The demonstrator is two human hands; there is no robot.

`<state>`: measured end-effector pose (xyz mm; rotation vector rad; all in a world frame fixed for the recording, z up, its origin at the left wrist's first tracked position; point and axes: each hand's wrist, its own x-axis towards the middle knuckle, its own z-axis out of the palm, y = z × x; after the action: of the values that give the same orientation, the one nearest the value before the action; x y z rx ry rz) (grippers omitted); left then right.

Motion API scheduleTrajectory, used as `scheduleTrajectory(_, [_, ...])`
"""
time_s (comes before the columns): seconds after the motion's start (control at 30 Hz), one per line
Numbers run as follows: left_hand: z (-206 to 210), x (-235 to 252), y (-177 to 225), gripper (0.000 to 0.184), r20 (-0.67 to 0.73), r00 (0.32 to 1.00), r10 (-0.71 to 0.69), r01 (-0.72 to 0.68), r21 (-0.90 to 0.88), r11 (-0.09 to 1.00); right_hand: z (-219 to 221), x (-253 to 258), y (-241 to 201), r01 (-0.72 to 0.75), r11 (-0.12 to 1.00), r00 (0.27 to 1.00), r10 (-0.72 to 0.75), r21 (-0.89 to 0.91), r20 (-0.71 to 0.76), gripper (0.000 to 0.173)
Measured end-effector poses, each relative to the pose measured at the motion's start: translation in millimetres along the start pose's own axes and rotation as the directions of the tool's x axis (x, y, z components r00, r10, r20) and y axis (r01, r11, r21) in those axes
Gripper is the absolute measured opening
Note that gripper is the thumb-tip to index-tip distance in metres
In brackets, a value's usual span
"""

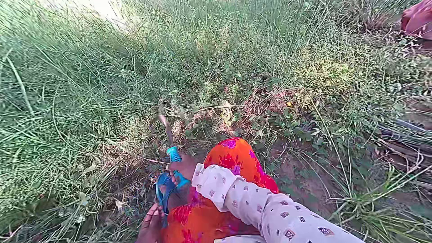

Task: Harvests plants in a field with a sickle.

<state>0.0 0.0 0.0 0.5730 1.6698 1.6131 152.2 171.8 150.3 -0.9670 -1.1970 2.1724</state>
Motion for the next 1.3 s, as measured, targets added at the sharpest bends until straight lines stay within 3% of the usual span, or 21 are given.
scheduleTrajectory(0.1, [0, 7, -4, 0.033, 0.052, 0.999, -0.016, 0.013, 0.051, 0.999, -67, -22, -54, 0.260, 0.957, 0.929, -0.213, 0.126, -0.302, 0.042])
scheduleTrajectory(0.17, [2, 8, -5, 0.032, 0.054, 0.998, -0.016, 0.013, 0.055, 0.998, -126, -38, -67, 0.415, 0.908, 0.814, -0.344, 0.055, -0.468, 0.038])
scheduleTrajectory(0.23, [-1, 8, -8, 0.033, 0.080, 0.997, 0.009, -0.011, 0.036, 0.999, -186, -57, -61, 0.476, 0.877, 0.655, -0.404, -0.068, -0.638, 0.028])
scheduleTrajectory(0.3, [-4, 10, -12, 0.031, 0.094, 0.994, 0.046, -0.046, 0.004, 0.999, -235, -77, -43, 0.380, 0.898, 0.400, -0.377, -0.222, -0.836, 0.027])
scheduleTrajectory(0.33, [-4, 10, -14, 0.031, 0.093, 0.994, 0.058, -0.057, -0.013, 0.998, -259, -87, -31, 0.259, 0.926, 0.290, -0.347, -0.276, -0.892, 0.036])
scheduleTrajectory(0.4, [0, 6, -12, 0.030, 0.066, 0.996, 0.056, -0.054, -0.031, 0.998, -305, -106, -2, 0.015, 0.957, 0.202, -0.288, -0.291, -0.936, 0.052])
scheduleTrajectory(0.43, [1, 6, -13, 0.030, 0.060, 0.997, 0.056, -0.055, -0.030, 0.998, -322, -113, 12, -0.123, 0.958, 0.219, -0.229, -0.260, -0.949, 0.056])
scheduleTrajectory(0.53, [0, 8, -13, 0.031, 0.083, 0.996, 0.044, -0.045, 0.001, 0.999, -327, -115, 60, -0.459, 0.865, 0.384, -0.010, -0.201, -0.923, 0.056])
scheduleTrajectory(0.63, [-2, 9, -14, 0.030, 0.091, 0.995, 0.041, -0.041, -0.009, 0.999, -283, -96, 116, -0.598, 0.741, 0.459, 0.002, -0.307, -0.889, 0.052])
scheduleTrajectory(0.67, [-4, 7, -15, 0.030, 0.093, 0.995, 0.034, -0.034, -0.012, 0.999, -275, -95, 129, -0.653, 0.644, 0.519, -0.002, -0.398, -0.855, 0.047])
scheduleTrajectory(0.73, [-2, 5, -6, 0.031, 0.091, 0.996, 0.016, -0.018, 0.018, 1.000, -272, -103, 123, -0.656, 0.464, 0.708, 0.105, -0.595, -0.699, 0.047])
scheduleTrajectory(0.77, [-1, 4, -4, 0.031, 0.081, 0.997, 0.007, -0.009, 0.033, 0.999, -273, -110, 124, -0.577, 0.426, 0.768, -0.008, -0.698, -0.640, 0.046])
scheduleTrajectory(0.8, [-1, 3, -5, 0.031, 0.076, 0.997, -0.005, 0.002, 0.044, 0.999, -276, -114, 134, -0.491, 0.411, 0.771, -0.206, -0.768, -0.603, 0.044])
scheduleTrajectory(0.87, [-4, 3, -7, 0.033, 0.075, 0.997, -0.020, 0.015, 0.067, 0.998, -262, -124, 101, -0.603, 0.472, 0.742, 0.036, -0.643, -0.669, 0.048])
scheduleTrajectory(0.9, [-3, 4, -7, 0.033, 0.067, 0.997, -0.026, 0.022, 0.067, 0.998, -263, -121, 96, -0.652, 0.481, 0.697, 0.076, -0.586, -0.713, 0.053])
scheduleTrajectory(1.0, [3, 2, -7, 0.030, 0.016, 0.999, -0.032, 0.032, 0.022, 0.999, -265, -128, 91, -0.653, 0.527, 0.614, -0.051, -0.544, -0.787, 0.059])
scheduleTrajectory(1.17, [3, 2, -7, 0.029, 0.000, 0.999, -0.032, 0.032, 0.003, 0.999, -277, -157, 75, -0.443, 0.798, 0.463, -0.187, -0.409, -0.866, 0.060])
scheduleTrajectory(1.23, [4, 1, -5, 0.029, -0.003, 0.999, -0.044, 0.044, 0.010, 0.999, -265, -169, 73, -0.297, 0.907, 0.395, -0.168, -0.298, -0.903, 0.057])
scheduleTrajectory(1.3, [5, 1, -4, 0.029, 0.006, 0.999, -0.038, 0.038, -0.010, 0.999, -243, -186, 73, -0.284, 0.929, 0.386, -0.115, -0.237, -0.915, 0.062])
